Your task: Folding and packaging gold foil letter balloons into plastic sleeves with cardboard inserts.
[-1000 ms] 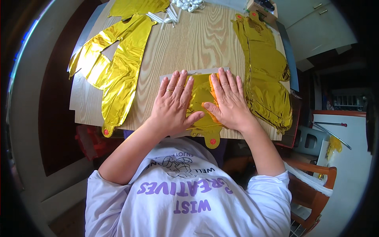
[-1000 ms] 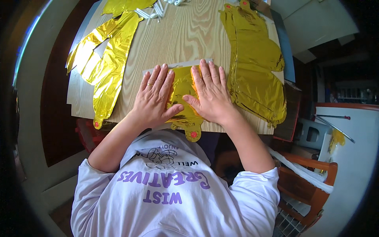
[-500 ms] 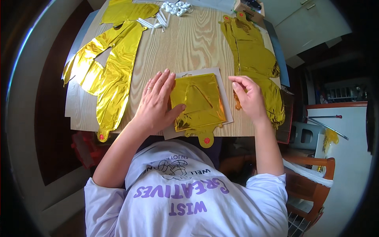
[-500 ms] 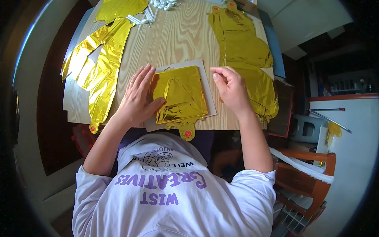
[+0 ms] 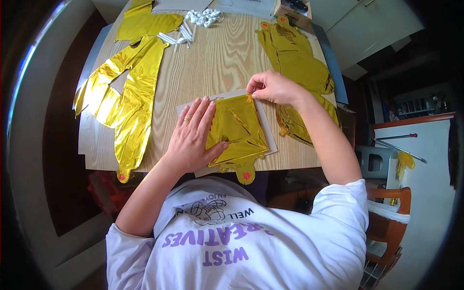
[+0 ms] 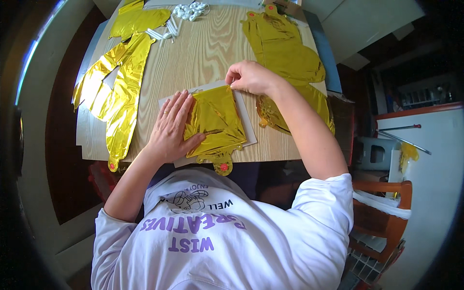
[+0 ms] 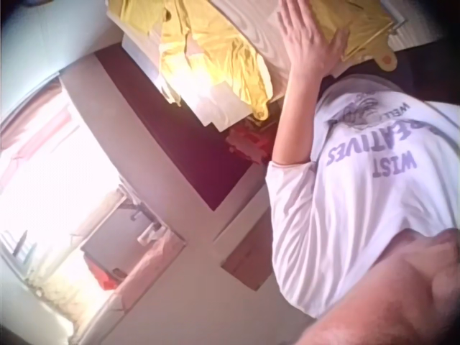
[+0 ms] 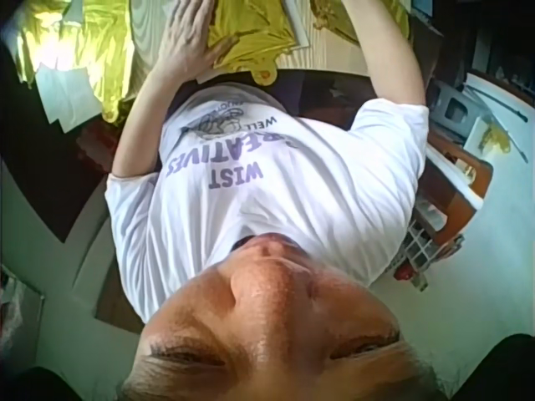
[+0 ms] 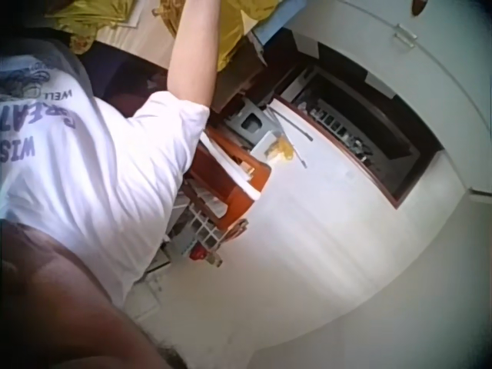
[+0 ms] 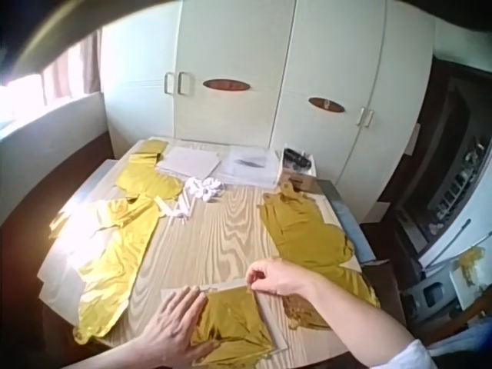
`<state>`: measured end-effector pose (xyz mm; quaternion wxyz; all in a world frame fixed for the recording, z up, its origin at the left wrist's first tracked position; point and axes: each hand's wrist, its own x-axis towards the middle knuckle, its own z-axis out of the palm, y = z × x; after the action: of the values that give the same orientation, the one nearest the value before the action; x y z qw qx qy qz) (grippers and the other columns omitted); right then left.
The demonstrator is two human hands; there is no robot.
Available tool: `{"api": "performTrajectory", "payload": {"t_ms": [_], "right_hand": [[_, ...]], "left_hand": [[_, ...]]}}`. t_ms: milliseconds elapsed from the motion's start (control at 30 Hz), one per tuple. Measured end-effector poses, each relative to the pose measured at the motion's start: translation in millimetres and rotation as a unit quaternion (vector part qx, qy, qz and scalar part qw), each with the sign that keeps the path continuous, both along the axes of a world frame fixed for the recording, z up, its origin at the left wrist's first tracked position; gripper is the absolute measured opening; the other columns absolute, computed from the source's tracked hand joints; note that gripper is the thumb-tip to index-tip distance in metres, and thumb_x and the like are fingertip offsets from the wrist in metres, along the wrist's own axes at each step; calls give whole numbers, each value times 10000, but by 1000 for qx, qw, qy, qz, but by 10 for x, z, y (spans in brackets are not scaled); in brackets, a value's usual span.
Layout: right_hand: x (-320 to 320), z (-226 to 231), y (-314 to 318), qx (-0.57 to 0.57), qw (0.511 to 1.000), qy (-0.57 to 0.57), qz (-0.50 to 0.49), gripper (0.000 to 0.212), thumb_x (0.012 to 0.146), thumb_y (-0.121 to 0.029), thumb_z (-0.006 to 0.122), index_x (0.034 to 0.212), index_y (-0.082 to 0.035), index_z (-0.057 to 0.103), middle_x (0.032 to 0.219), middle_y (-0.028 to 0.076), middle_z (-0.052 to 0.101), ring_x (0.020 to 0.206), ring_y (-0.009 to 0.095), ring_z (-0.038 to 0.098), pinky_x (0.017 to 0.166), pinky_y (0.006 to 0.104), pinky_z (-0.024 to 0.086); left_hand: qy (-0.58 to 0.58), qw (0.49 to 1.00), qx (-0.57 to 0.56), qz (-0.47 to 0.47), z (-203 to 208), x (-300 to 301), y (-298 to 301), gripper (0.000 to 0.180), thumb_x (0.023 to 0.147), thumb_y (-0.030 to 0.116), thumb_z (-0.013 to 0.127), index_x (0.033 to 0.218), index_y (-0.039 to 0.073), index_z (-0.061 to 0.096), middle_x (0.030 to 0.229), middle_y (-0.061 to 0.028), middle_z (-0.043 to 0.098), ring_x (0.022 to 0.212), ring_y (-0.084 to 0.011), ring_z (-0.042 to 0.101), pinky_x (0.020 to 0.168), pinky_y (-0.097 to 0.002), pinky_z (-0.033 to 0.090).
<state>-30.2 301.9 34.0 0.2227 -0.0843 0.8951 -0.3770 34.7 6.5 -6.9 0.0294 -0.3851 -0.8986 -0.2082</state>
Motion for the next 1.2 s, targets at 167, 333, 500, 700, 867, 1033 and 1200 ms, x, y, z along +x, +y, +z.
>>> {"api": "performTrajectory", "payload": {"t_ms": [167, 333, 500, 700, 867, 1033, 1200], "right_hand": [[-155, 84, 33, 4, 995, -90, 51, 118, 851, -34, 718, 958, -1, 679, 866, 12, 668, 796, 97, 609, 720, 262, 498], [-258, 208, 83, -58, 975, -207, 53, 144, 870, -14, 690, 1010, 1, 660, 873, 26, 669, 743, 87, 619, 663, 245, 514], [-242, 248, 28, -96, 964, -245, 24, 197, 884, 27, 641, 1079, 18, 663, 898, 37, 681, 641, 70, 619, 590, 219, 533], [-194, 123, 127, -146, 959, -244, 11, 283, 882, 48, 622, 1162, 42, 661, 925, 50, 700, 639, 67, 626, 602, 205, 548], [-138, 76, 142, -185, 950, -249, -6, 302, 887, 38, 633, 1188, 39, 660, 956, 52, 713, 648, 59, 630, 606, 196, 546], [-126, 74, 132, -195, 946, -258, -10, 315, 893, 22, 644, 1207, 30, 661, 954, 41, 715, 636, 49, 627, 609, 189, 542], [-128, 77, 115, -189, 948, -257, -9, 299, 897, 21, 640, 1195, 27, 672, 944, 34, 711, 619, 47, 621, 605, 185, 533]], "left_hand": [[-6, 1000, 19, -6, 9, -11, -2, 941, 891, 514, 674, 1555, -27, 284, 1579, -266, 344, 1490, -417, 302, 1234, -515, 204], [-26, 999, 35, -12, 20, -20, -15, 972, 884, 491, 703, 1574, -16, 246, 1600, -259, 315, 1497, -422, 289, 1236, -511, 193], [-37, 998, 47, -13, 18, -35, -28, 973, 879, 477, 710, 1575, -19, 243, 1592, -264, 323, 1493, -421, 295, 1236, -510, 196], [-60, 996, 66, -15, 23, -66, -59, 963, 883, 462, 708, 1576, -17, 242, 1590, -264, 322, 1500, -412, 282, 1234, -505, 202], [-62, 995, 77, -15, 18, -71, -57, 955, 892, 466, 699, 1580, -10, 239, 1591, -259, 321, 1503, -411, 275, 1232, -504, 209], [-62, 996, 67, -11, 22, -64, -57, 956, 892, 470, 699, 1580, -11, 241, 1590, -260, 323, 1502, -417, 274, 1232, -501, 209], [-79, 994, 81, -8, 34, -68, -69, 963, 894, 481, 698, 1581, -14, 238, 1590, -267, 319, 1501, -424, 275, 1231, -499, 210]]}}
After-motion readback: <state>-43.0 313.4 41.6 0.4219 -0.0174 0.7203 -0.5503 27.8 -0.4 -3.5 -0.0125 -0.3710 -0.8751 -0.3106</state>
